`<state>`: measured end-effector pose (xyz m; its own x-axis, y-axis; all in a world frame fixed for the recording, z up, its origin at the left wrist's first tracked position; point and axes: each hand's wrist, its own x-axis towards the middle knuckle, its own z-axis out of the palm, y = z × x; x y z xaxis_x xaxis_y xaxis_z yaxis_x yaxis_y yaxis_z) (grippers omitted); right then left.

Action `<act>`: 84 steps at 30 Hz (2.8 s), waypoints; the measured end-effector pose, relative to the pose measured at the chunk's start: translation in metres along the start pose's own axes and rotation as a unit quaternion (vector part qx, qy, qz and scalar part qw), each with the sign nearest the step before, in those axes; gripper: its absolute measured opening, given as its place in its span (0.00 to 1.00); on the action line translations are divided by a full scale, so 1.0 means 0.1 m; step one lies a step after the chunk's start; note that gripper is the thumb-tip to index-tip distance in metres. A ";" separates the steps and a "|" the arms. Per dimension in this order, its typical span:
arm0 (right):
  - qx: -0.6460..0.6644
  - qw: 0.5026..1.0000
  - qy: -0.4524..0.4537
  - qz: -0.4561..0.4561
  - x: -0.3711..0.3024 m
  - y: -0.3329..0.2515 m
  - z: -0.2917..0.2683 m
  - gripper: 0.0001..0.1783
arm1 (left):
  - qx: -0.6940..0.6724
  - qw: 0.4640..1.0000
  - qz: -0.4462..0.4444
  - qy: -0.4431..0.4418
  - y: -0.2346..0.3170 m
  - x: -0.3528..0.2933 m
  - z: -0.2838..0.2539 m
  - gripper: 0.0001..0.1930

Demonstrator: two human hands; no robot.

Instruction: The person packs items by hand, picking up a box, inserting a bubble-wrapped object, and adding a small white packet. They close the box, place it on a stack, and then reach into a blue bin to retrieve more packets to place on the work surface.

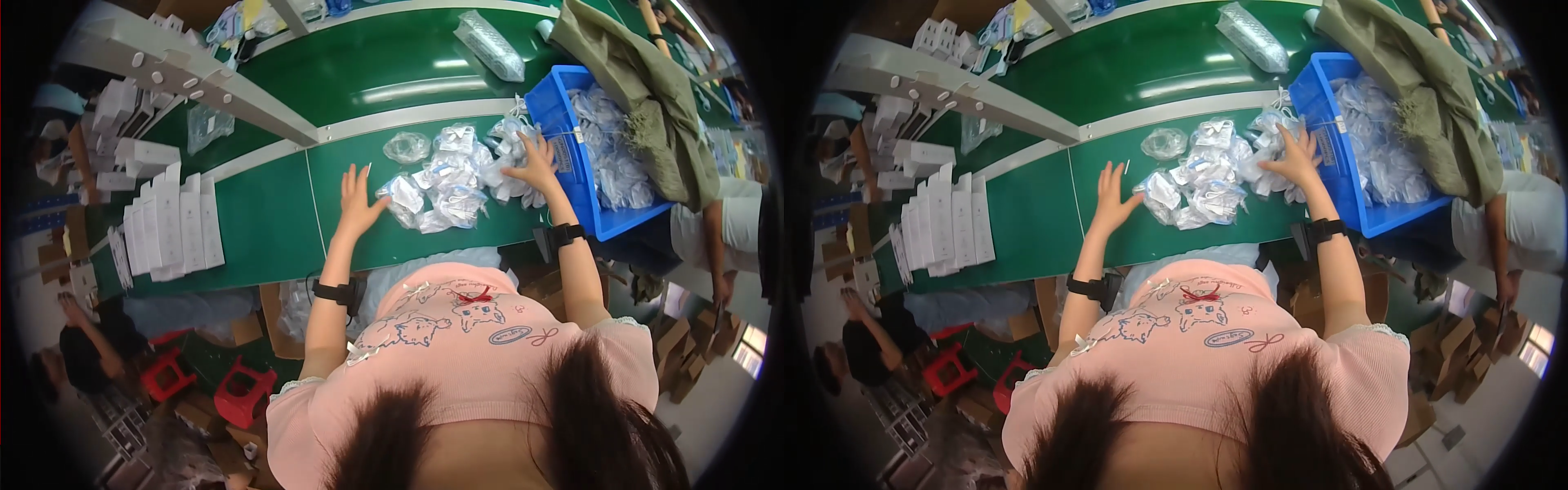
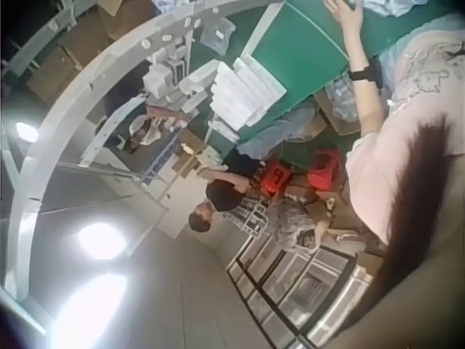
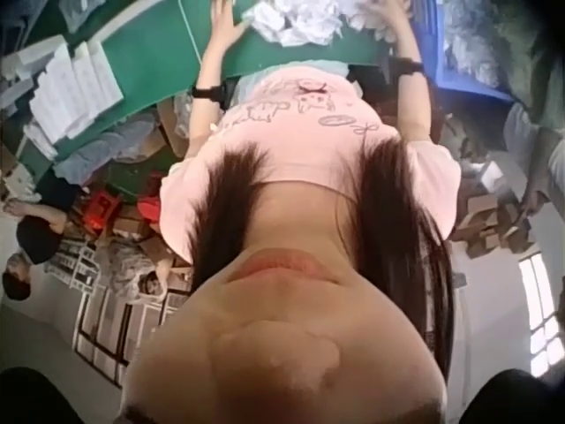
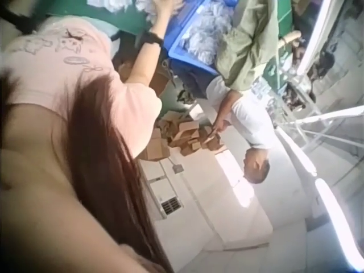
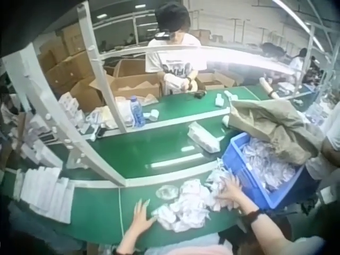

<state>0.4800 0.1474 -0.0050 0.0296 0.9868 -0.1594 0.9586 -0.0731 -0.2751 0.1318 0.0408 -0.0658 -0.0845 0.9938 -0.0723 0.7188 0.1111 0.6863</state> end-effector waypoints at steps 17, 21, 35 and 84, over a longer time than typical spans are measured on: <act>0.626 0.769 0.130 0.021 0.35 -0.57 -1.49 0.12 | -0.156 0.950 0.239 -0.123 0.62 1.05 -0.42 0.27; 0.709 0.701 0.076 -0.020 0.46 -0.36 -1.72 0.11 | -0.156 0.943 0.280 -0.086 1.16 1.51 -0.08 0.28; 0.787 0.608 0.049 -0.095 0.80 0.15 -2.18 0.11 | -0.270 0.891 0.274 -0.240 2.50 2.16 1.57 0.37; 0.187 0.863 -0.294 -0.365 -1.51 -5.40 1.66 0.24 | -0.353 0.740 -0.462 0.337 -6.07 -2.19 -6.46 0.35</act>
<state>-0.0889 0.0136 0.0104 -0.7978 0.5538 -0.2384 0.4996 0.3859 -0.7755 -0.7316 -0.2481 0.0013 -0.8112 0.2393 -0.5336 -0.3819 0.4742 0.7933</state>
